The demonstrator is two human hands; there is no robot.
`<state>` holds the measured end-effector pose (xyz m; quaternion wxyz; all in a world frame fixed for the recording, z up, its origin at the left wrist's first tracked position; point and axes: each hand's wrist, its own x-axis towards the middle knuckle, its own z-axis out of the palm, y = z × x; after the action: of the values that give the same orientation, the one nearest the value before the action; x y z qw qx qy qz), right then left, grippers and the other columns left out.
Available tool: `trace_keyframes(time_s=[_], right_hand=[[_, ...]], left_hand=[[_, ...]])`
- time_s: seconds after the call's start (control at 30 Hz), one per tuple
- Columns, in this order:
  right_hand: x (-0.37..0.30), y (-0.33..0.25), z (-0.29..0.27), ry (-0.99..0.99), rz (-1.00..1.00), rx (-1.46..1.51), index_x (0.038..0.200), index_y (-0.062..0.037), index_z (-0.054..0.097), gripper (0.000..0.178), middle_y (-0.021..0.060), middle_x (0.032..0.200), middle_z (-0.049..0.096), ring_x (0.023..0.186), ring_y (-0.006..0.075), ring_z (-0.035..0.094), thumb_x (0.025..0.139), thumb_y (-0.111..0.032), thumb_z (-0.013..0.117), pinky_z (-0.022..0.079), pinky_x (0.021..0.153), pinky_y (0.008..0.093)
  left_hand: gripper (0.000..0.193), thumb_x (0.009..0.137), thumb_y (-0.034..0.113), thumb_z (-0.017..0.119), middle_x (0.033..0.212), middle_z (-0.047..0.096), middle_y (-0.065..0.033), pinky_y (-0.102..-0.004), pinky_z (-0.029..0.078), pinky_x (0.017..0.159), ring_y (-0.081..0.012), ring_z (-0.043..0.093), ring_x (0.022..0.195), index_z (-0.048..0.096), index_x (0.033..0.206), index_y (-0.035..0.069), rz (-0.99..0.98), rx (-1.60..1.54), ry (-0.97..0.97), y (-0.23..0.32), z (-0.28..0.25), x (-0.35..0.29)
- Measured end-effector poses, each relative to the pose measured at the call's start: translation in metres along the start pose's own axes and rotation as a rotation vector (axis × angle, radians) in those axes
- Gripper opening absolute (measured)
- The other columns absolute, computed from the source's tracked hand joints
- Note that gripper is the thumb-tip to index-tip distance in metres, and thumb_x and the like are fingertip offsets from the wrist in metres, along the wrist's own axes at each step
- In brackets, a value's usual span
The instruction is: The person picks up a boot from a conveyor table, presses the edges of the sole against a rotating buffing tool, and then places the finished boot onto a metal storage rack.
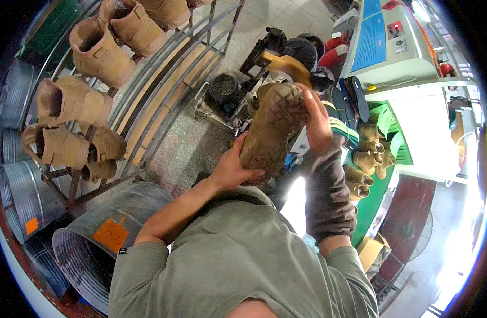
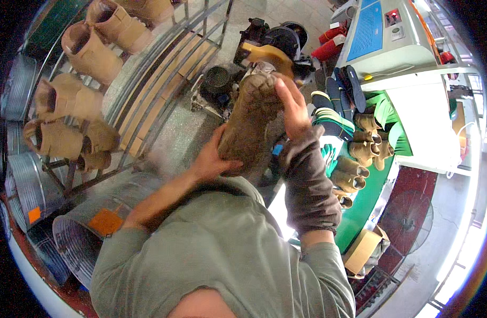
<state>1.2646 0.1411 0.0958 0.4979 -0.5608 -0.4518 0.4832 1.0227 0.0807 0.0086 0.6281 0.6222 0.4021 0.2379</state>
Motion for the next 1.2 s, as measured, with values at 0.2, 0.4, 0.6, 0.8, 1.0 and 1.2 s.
trace_keyframes(time_s=[0.2,0.4,0.6,0.8,1.0,1.2], right_hand=[[0.023,-0.004,0.019,0.397,-0.180,-0.854,0.118,-0.0045,0.063,0.053,0.0203,0.114,0.065,0.105,0.0338,0.063,0.092,-0.051,0.062,0.048,0.090,0.0389],[0.026,-0.002,0.030,0.374,-0.246,-1.032,0.114,-0.0038,0.065,0.051,0.0205,0.110,0.063,0.105,0.0370,0.062,0.091,-0.049,0.064,0.049,0.089,0.0427],[0.046,-0.008,0.027,0.341,-0.372,-1.026,0.126,-0.0110,0.061,0.045,0.0206,0.113,0.061,0.103,0.0395,0.061,0.091,-0.039,0.066,0.050,0.089,0.0450],[0.085,0.007,0.012,0.238,-0.482,-1.116,0.120,-0.0086,0.065,0.036,0.0156,0.116,0.062,0.111,0.0357,0.057,0.088,-0.024,0.068,0.047,0.095,0.0415],[0.063,0.008,0.022,0.146,-0.484,-1.196,0.126,-0.0090,0.062,0.037,0.0151,0.128,0.059,0.120,0.0367,0.053,0.092,-0.024,0.060,0.041,0.104,0.0441],[0.061,0.003,0.024,0.140,-0.497,-1.229,0.128,-0.0083,0.060,0.039,0.0131,0.132,0.059,0.125,0.0346,0.051,0.091,-0.022,0.059,0.039,0.107,0.0432]], left_hand=[[0.107,0.069,0.038,0.086,0.131,0.056,-0.0263,-0.0457,0.046,0.101,-0.0417,0.056,0.120,0.022,0.149,0.006,0.021,0.176,-0.011,0.024,-0.011,0.027],[0.111,0.070,0.041,0.086,0.133,0.055,-0.0258,-0.0446,0.045,0.104,-0.0416,0.055,0.123,0.019,0.150,0.004,-0.011,0.075,-0.030,0.015,-0.010,0.020],[0.108,0.071,0.045,0.085,0.126,0.058,-0.0284,-0.0440,0.046,0.100,-0.0420,0.058,0.117,0.023,0.147,0.000,-0.115,0.142,-0.075,0.043,-0.018,0.026],[0.104,0.072,0.046,0.084,0.119,0.062,-0.0299,-0.0444,0.048,0.097,-0.0434,0.061,0.112,0.026,0.142,-0.004,-0.076,0.130,-0.099,0.046,-0.027,0.055],[0.103,0.072,0.046,0.084,0.123,0.060,-0.0291,-0.0443,0.047,0.099,-0.0430,0.059,0.115,0.026,0.141,-0.005,-0.111,0.127,-0.106,0.044,-0.033,0.039],[0.102,0.073,0.042,0.085,0.128,0.057,-0.0273,-0.0431,0.045,0.101,-0.0409,0.057,0.120,0.026,0.143,-0.003,-0.083,0.068,-0.089,0.036,-0.030,0.040]])
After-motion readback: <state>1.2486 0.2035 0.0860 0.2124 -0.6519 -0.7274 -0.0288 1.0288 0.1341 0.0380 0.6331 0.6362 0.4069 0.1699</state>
